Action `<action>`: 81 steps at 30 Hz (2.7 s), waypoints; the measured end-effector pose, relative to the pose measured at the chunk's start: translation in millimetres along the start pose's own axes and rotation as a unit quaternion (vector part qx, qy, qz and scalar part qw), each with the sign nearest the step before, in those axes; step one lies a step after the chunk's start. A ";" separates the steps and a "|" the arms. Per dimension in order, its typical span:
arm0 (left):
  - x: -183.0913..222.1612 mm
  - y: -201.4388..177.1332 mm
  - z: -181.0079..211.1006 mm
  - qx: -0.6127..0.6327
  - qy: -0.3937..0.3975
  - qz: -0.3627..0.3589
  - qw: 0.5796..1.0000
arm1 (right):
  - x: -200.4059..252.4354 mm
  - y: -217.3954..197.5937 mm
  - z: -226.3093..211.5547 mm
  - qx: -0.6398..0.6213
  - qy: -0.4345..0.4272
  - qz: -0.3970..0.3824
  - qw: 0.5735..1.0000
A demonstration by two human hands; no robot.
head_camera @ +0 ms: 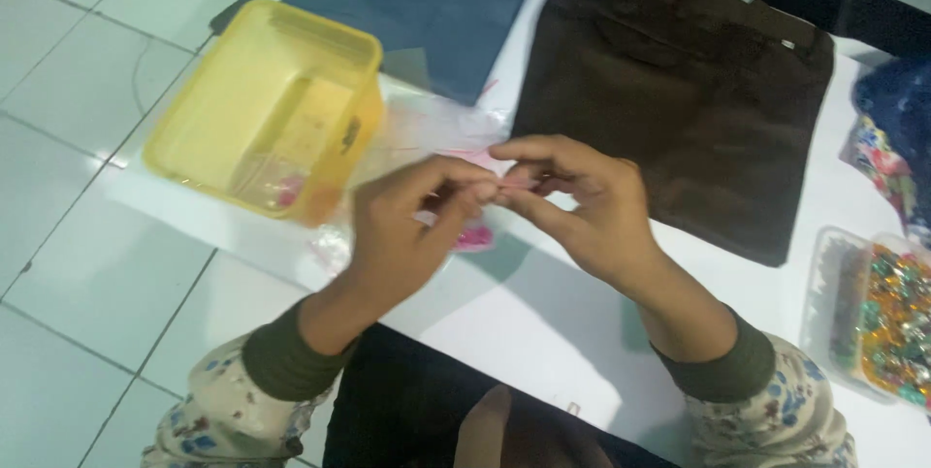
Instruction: Bagging small pink beads into individual plastic zip-lock bags
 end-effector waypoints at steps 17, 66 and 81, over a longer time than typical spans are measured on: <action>-26.8 -201.2 -39.3 -0.212 -0.052 0.195 0.956 | -136.0 187.8 33.3 -0.111 0.143 -0.166 0.969; -7.4 49.2 -11.4 -0.526 0.095 -0.067 0.842 | 29.5 -21.5 23.4 0.306 -0.068 -0.128 0.941; 26.5 344.7 47.8 -0.313 0.250 -0.309 0.863 | 222.1 -295.5 2.8 0.479 0.141 0.091 0.862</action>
Point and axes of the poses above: each hand's wrist, its own x-axis away from the middle knuckle, its own y-axis out of the palm, z = x × y, the point moved 3 cm from there along -x, towards the middle knuckle, and after that the axes turned 14 degrees about -y, right-handed, at the moved point
